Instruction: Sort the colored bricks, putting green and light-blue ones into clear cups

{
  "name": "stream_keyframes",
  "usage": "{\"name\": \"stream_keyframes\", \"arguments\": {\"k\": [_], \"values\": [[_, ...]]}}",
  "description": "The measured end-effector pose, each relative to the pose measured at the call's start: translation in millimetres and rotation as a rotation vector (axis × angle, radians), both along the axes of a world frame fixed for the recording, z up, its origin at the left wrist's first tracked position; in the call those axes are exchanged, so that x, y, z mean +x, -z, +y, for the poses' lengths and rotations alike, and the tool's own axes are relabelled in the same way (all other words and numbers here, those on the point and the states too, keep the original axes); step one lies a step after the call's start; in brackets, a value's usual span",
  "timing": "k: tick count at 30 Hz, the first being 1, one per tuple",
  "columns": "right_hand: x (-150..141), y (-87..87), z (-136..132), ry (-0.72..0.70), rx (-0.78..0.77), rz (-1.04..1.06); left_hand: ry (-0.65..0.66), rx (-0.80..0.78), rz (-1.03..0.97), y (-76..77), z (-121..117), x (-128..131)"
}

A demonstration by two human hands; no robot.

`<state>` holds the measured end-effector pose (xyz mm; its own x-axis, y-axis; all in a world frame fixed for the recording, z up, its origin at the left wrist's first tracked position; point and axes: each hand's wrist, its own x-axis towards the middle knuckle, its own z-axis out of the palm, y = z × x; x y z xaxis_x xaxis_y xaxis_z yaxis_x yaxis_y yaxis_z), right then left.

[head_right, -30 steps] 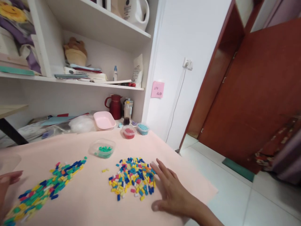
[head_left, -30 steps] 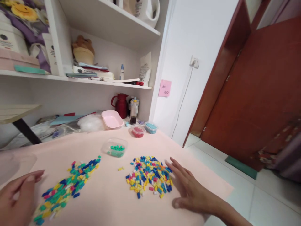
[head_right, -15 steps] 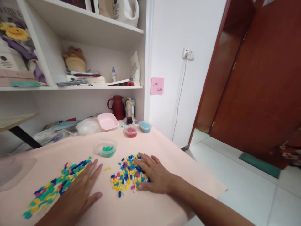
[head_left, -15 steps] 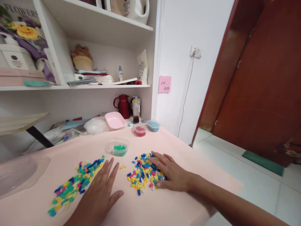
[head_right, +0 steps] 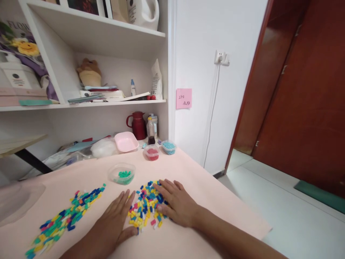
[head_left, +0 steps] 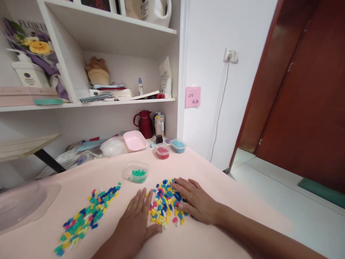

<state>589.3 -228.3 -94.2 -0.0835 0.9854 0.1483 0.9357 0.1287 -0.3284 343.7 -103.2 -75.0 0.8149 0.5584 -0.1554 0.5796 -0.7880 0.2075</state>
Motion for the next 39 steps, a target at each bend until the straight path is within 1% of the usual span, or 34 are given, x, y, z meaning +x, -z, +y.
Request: {"name": "stream_keyframes", "arguments": {"k": [4,6,11,15,17,20,22,25,27,28,30,31,32,34,35,37,38,39], "values": [[-1,0.3,-1,0.014,-0.006,0.014,0.024,-0.015,0.007,-0.4,-2,15],[-2,2.1,-1,0.023,0.006,0.012,0.022,-0.007,-0.011,1.8,-3,21],[0,8.3,1,0.033,0.039,0.007,-0.006,0.045,-0.108,18.4,-3,38],[3,10.3,0,0.044,0.041,0.057,0.057,0.121,-0.281,29.3,-9,43],[4,10.6,-1,0.049,0.054,0.123,0.108,0.210,-0.408,28.7,-13,36],[5,11.6,-3,0.098,0.079,0.289,0.173,0.382,-0.549,19.4,-19,12],[6,12.0,-4,0.171,0.092,0.434,0.201,0.481,-0.584,10.4,-18,-11],[12,9.6,-3,0.185,0.043,0.680,0.209,0.606,-0.614,-1.6,-7,-54],[20,3.8,-1,0.188,0.002,0.788,0.132,0.683,-0.651,-6.8,8,-84],[23,-0.9,2,0.207,0.003,0.788,0.085,0.720,-0.680,-8.4,18,-99],[26,-14.4,10,0.255,0.054,0.682,-0.074,0.732,-0.703,-9.5,39,-125],[23,-23.0,16,0.288,0.106,0.608,-0.177,0.721,-0.728,-9.0,49,-136],[15,-32.4,23,0.286,0.138,0.551,-0.307,0.695,-0.755,-7.8,59,-144],[-13,-51.5,39,0.195,0.144,0.556,-0.510,0.647,-0.800,-3.2,76,-156],[-33,-59.8,47,0.123,0.116,0.593,-0.572,0.618,-0.810,0.0,83,-160],[-78,-70.5,64,-0.030,0.005,0.659,-0.644,0.582,-0.814,7.4,93,-165],[-101,-72.4,72,-0.088,-0.060,0.653,-0.667,0.575,-0.812,11.3,96,-167],[-122,-71.7,81,-0.141,-0.114,0.601,-0.687,0.580,-0.812,15.2,98,-170]]}}
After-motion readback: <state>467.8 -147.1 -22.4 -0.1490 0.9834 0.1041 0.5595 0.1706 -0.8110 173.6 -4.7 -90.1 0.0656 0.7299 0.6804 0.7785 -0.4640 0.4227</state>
